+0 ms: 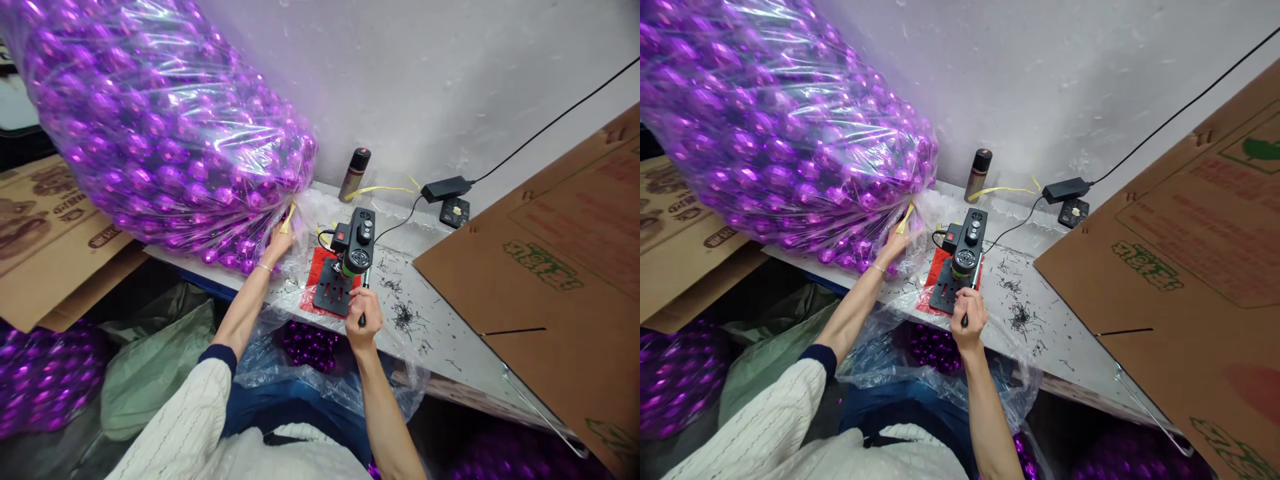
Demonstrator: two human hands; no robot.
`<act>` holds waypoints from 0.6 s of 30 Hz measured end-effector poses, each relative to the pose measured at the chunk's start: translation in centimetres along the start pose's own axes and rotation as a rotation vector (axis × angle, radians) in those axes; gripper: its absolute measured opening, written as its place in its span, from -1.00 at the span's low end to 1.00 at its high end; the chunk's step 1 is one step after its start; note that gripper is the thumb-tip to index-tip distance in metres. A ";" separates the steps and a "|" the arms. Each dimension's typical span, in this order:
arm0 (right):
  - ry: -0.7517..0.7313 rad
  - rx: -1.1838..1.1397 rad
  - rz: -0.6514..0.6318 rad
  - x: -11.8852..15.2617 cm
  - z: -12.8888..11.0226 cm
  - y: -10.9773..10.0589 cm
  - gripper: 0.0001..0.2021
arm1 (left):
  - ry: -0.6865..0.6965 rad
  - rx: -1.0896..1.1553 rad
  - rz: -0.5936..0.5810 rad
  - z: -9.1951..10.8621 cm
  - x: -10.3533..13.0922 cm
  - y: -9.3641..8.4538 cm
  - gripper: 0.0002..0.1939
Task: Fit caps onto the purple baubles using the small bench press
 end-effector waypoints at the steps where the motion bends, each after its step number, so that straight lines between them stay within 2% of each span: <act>1: -0.001 -0.003 0.000 0.0 0.0 0.0 -0.75 | -0.030 0.050 0.005 -0.4 1.2 -0.4 -0.53; 3: 0.001 -0.008 0.002 -0.1 -0.1 0.0 -0.75 | -0.072 0.273 0.013 -1.1 4.0 -1.1 -0.51; 5: 0.007 -0.007 0.004 -0.5 -0.4 -0.1 -0.74 | -0.106 0.638 0.006 -1.9 7.0 -1.1 -0.48; 7: 0.016 -0.004 0.008 -1.1 -0.8 -0.3 -0.73 | -0.150 0.953 -0.027 -2.4 10.0 -0.4 -0.47; 9: 0.025 -0.002 0.017 -2.0 -1.2 -0.6 -0.73 | -0.213 1.153 -0.081 -2.6 12.6 0.9 -0.49; 13: 0.046 0.005 0.020 -4.3 -1.7 -1.3 -0.72 | -0.264 1.328 -0.167 -2.2 16.3 3.8 -0.50; 18: 0.093 0.076 -0.020 -6.2 -1.4 -1.7 -0.69 | -0.279 1.276 -0.239 -1.8 18.0 7.8 -0.51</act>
Point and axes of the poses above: each hand's wrist, its own x-axis away from the middle knuckle, its own y-axis out of the palm, z = x × y, the point moved 8 cm from there along -x, towards the middle knuckle, and after that the axes turned 4 degrees about -z, right-handed, at the moved point
